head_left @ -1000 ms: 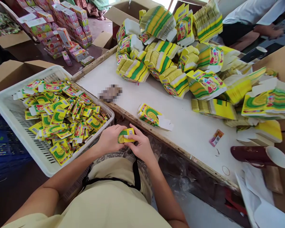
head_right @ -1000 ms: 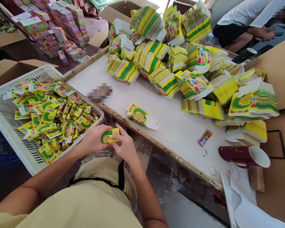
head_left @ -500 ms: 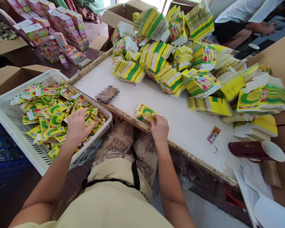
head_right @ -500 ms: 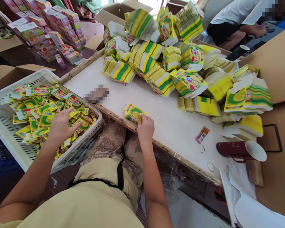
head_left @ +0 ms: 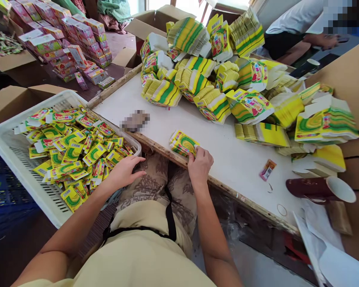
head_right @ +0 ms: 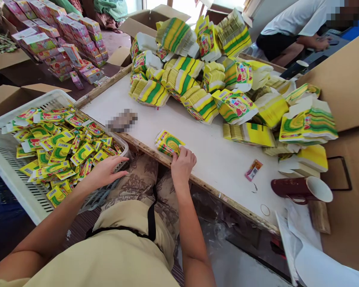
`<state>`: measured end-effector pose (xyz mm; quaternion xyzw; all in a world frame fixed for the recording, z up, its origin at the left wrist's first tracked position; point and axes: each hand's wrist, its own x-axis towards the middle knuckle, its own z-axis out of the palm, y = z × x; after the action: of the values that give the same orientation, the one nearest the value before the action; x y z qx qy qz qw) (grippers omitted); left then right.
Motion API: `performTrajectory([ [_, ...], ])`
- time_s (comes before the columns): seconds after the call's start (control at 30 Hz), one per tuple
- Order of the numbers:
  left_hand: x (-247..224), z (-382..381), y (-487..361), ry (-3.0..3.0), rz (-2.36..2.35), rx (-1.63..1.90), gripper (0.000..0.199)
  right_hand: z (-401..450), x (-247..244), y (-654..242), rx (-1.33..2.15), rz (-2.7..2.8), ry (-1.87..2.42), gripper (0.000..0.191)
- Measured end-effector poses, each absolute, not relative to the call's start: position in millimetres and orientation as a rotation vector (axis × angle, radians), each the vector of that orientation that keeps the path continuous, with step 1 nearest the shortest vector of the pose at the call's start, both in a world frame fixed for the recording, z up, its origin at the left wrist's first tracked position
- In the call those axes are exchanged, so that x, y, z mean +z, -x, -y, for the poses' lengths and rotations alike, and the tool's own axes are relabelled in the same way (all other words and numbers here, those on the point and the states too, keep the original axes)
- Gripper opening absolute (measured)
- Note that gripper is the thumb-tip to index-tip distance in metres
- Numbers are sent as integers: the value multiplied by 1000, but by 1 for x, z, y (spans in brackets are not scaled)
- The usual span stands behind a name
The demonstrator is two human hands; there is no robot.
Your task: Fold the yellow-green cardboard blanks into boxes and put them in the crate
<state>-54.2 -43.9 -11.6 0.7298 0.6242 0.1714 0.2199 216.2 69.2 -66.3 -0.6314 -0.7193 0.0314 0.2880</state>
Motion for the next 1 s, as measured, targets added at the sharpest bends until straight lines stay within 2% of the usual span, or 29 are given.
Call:
performTrajectory([
  [0.17, -14, 42, 51, -1971, -1664, 470, 40, -74, -62, -220, 120, 1859, 1768, 21],
  [0.3, -18, 35, 32, -1848, -1491, 562, 44, -72, -49, -220, 402, 1613, 1605, 29],
  [0.43, -21, 22, -2, -1462, -1207, 977, 72, -41, -30, -198, 853, 1421, 1261, 37],
  [0.6, -5, 6, -41, -817, -992, 1536, 51, 16, -19, -154, 1424, 1281, 928, 35],
  [0.7, 2, 4, -48, -633, -1050, 1697, 44, 33, -18, -143, 1475, 1267, 860, 42],
  [0.8, -1, 8, -46, -693, -1116, 1720, 47, 31, -21, -146, 1463, 1348, 874, 48],
  [0.93, -7, 16, -37, -931, -1115, 1592, 61, 15, -27, -160, 1456, 1301, 936, 38],
  [1.0, -7, 18, -30, -1003, -1155, 1526, 55, 9, -29, -170, 1389, 1325, 977, 26],
])
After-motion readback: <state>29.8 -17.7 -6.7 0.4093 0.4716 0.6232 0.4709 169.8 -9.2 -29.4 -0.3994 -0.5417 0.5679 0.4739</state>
